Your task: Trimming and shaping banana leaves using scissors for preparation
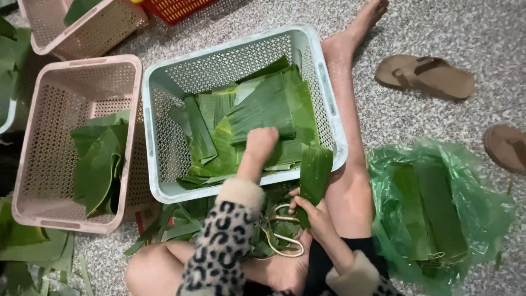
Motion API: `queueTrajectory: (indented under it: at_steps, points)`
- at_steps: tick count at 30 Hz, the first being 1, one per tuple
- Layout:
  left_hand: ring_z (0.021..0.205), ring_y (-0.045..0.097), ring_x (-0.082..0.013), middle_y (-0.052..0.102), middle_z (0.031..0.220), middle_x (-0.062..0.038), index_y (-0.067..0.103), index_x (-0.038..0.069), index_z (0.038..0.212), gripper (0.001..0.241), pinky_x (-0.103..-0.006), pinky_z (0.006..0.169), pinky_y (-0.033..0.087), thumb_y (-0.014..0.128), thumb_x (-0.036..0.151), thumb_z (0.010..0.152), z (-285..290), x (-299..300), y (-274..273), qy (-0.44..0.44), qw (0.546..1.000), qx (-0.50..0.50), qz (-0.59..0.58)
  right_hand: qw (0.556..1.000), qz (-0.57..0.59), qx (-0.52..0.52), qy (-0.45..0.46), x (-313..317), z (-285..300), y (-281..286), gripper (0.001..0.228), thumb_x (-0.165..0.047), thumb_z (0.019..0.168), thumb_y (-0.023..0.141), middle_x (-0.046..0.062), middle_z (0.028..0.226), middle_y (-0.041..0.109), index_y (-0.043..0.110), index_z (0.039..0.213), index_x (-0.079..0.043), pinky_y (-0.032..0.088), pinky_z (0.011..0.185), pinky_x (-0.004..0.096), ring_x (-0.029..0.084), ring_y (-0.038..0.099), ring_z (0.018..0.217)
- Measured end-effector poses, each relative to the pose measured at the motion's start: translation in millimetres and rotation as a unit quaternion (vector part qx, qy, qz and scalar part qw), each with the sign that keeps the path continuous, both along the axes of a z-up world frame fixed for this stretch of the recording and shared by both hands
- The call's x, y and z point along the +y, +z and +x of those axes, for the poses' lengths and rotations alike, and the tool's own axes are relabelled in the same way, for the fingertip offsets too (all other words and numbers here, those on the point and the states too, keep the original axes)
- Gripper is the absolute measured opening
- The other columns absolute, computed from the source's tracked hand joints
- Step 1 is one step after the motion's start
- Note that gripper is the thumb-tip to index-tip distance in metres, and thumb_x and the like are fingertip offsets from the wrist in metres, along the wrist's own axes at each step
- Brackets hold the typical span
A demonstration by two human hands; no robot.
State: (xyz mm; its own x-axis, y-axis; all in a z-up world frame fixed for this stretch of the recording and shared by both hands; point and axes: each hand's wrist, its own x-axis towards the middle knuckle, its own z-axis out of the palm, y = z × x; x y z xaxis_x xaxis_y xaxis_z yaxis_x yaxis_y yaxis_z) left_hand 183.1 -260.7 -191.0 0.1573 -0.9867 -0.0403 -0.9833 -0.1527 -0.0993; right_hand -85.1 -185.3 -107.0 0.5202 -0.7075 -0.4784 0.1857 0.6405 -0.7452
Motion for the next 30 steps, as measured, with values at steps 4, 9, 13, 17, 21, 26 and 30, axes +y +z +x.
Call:
queueTrajectory:
  at_steps: [4,9,13,17,21,26,30]
  points:
    - [0.087,0.076,-0.0306,0.075,0.097,-0.010,0.070,0.012,0.096,0.021,-0.0669,0.104,0.046,0.069,0.014,0.075,-21.7,57.1,127.2,0.020,0.974,0.048,-0.222,0.998,0.062,-0.026,-0.010,-8.2,-7.0,-7.7,0.024,-0.006,0.093,0.064,0.018,0.068,0.067,0.068,0.113,0.005,0.063,0.056,0.040,0.024,0.068,0.053]
    - [0.143,0.045,-0.0384,0.059,0.142,-0.016,0.074,0.009,0.085,0.022,-0.0690,0.126,0.006,0.060,0.003,0.069,-87.1,193.4,250.2,0.018,0.914,0.279,-0.294,0.946,0.271,-0.151,-0.096,-5.6,-36.4,-40.5,0.032,-0.028,0.101,0.058,0.002,0.109,0.068,0.064,0.128,-0.012,0.052,0.077,0.032,0.015,0.062,0.091]
    - [0.145,0.040,-0.0454,0.051,0.148,-0.022,0.080,0.013,0.088,0.021,-0.0745,0.123,0.011,0.066,0.015,0.073,-89.8,264.1,212.0,0.094,0.911,0.306,-0.260,0.958,0.110,-0.261,0.043,-5.0,-25.9,29.1,0.077,-0.064,0.107,0.035,0.006,0.071,0.065,0.067,0.120,0.006,0.033,0.042,0.024,0.010,0.044,0.048]
    - [0.142,0.049,-0.0414,0.045,0.155,-0.023,0.077,0.008,0.084,0.016,-0.0549,0.119,0.033,0.077,0.007,0.069,-97.8,287.0,190.5,0.199,0.849,0.378,-0.310,0.941,0.184,-0.166,0.229,24.2,-38.4,-7.8,0.046,-0.021,0.093,0.060,0.005,0.064,0.059,0.059,0.128,0.010,0.043,0.044,0.028,0.011,0.048,0.047]
    - [0.143,0.049,-0.0330,0.041,0.161,-0.021,0.074,0.012,0.100,0.017,-0.0502,0.125,0.033,0.067,0.008,0.085,-104.6,291.8,178.2,0.281,0.723,0.482,-0.408,0.954,0.060,0.001,0.292,45.5,-22.7,47.2,0.010,0.006,0.089,0.072,0.005,0.057,0.057,0.066,0.097,0.004,0.039,0.043,0.026,0.014,0.047,0.044]
    - [0.102,0.061,-0.0282,0.058,0.131,-0.017,0.055,0.011,0.130,0.042,-0.0415,0.076,0.050,0.050,0.038,0.097,-151.0,301.2,153.7,0.404,0.250,0.797,-0.373,0.987,-0.027,0.034,0.158,39.2,-6.1,64.7,0.014,0.004,0.087,0.070,0.007,0.071,0.062,0.066,0.100,0.003,0.042,0.047,0.025,0.013,0.052,0.052]
    - [0.092,0.068,-0.0371,0.065,0.111,-0.026,0.049,-0.008,0.132,0.107,-0.0521,0.074,0.059,0.028,0.087,0.088,-185.0,315.4,123.7,0.323,0.011,0.903,-0.282,0.985,-0.110,0.041,0.129,30.4,1.6,64.8,0.008,0.005,0.089,0.069,0.005,0.073,0.063,0.066,0.096,0.002,0.043,0.046,0.022,0.010,0.051,0.053]
